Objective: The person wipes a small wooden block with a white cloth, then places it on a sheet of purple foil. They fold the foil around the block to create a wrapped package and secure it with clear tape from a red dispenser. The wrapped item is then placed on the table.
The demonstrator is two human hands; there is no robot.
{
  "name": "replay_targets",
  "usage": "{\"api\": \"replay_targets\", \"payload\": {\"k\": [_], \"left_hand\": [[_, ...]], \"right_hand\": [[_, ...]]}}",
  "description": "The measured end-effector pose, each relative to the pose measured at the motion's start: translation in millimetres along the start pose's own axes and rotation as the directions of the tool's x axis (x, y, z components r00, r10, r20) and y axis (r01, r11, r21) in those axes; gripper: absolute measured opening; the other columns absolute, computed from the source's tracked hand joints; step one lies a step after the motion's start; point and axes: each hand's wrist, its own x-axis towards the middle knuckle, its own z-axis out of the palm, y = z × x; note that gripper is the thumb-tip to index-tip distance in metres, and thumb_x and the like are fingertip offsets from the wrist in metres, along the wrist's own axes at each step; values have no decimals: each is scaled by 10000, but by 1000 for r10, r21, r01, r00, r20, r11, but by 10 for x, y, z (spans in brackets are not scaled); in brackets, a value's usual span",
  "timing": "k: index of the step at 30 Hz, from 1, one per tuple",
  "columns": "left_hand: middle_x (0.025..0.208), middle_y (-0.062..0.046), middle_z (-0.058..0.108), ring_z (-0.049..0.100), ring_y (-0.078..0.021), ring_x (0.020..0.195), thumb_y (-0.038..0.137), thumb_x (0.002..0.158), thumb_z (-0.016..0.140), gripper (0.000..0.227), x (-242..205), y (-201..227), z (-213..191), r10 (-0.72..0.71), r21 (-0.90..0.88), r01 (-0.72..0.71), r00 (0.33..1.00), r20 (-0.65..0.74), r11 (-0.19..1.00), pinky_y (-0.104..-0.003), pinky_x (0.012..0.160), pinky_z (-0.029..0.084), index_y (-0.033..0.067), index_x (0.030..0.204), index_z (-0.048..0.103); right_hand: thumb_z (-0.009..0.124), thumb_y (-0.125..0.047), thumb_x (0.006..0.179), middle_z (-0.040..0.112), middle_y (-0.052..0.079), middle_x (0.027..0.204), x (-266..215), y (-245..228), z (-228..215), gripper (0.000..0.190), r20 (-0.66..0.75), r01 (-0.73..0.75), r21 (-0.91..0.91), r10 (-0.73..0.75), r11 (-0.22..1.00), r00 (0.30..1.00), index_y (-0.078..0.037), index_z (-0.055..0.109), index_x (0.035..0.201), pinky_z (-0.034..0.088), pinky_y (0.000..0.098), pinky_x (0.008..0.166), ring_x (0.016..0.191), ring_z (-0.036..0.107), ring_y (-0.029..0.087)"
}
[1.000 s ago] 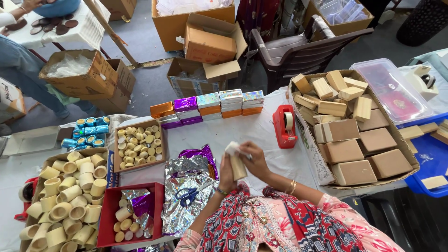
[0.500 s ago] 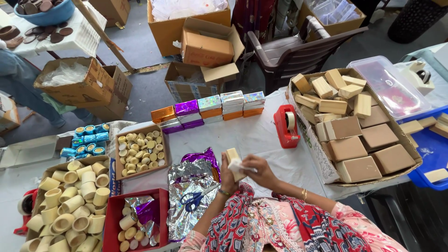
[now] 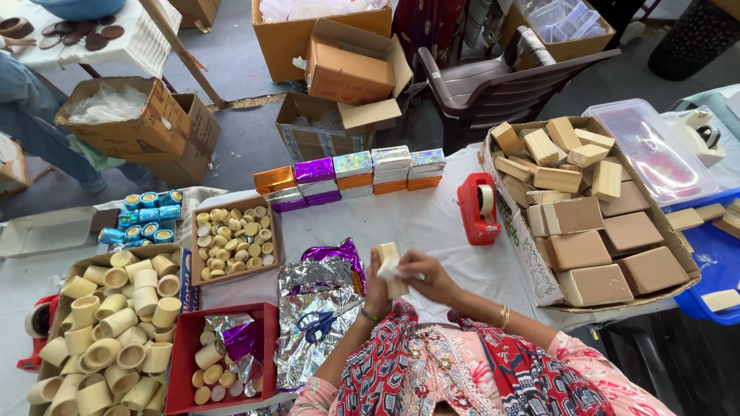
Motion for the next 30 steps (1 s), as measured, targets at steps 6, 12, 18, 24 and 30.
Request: {"api": "replay_targets", "payload": {"k": [6, 12, 18, 24, 30], "left_hand": [[873, -59, 674, 688, -135, 725, 690, 971, 312, 707, 12, -135, 28, 119, 356, -135, 991, 66, 925, -277, 590, 580, 82, 1151, 625], [914, -75, 648, 683, -166, 786, 648, 1071, 369, 675, -55, 122, 154, 44, 63, -47, 998, 44, 997, -326, 650, 595, 5, 1117, 570], [881, -51, 676, 686, -119, 739, 692, 967, 320, 655, -81, -97, 131, -13, 420, 18, 1000, -16, 908, -252, 624, 595, 135, 1115, 630], [928, -78, 641, 677, -178, 786, 666, 1079, 376, 691, -77, -11, -4, 99, 72, -106, 991, 87, 992, -336, 639, 619, -4, 1140, 534], [833, -54, 616, 621, -137, 697, 674, 1102, 360, 755, -138, -179, 132, 68, 410, -109, 991, 112, 906, -278, 601, 545, -37, 1134, 612]], "right_hand": [[722, 42, 869, 635, 77, 1041, 251, -94, -138, 271, -128, 44, 62, -36, 997, 991, -36, 712, 1129, 577, 295, 775, 960, 655, 168], [801, 55, 830, 665, 71, 976, 79, -84, -109, 281, 47, 30, -30, -28, 999, 998, -63, 756, 1082, 539, 293, 744, 898, 663, 165], [756, 52, 850, 657, 62, 1000, 201, -26, -197, 272, -192, -4, -34, -2, 999, 981, -62, 733, 1096, 542, 293, 738, 899, 658, 178], [781, 54, 837, 644, 70, 927, 62, -360, -65, 256, 65, -4, -35, 6, 999, 998, -53, 764, 1069, 527, 313, 708, 843, 648, 188], [722, -21, 943, 614, 77, 944, 401, -203, -183, 118, -266, -161, 49, 168, 986, 949, 19, 744, 1051, 480, 290, 754, 873, 590, 155]]}}
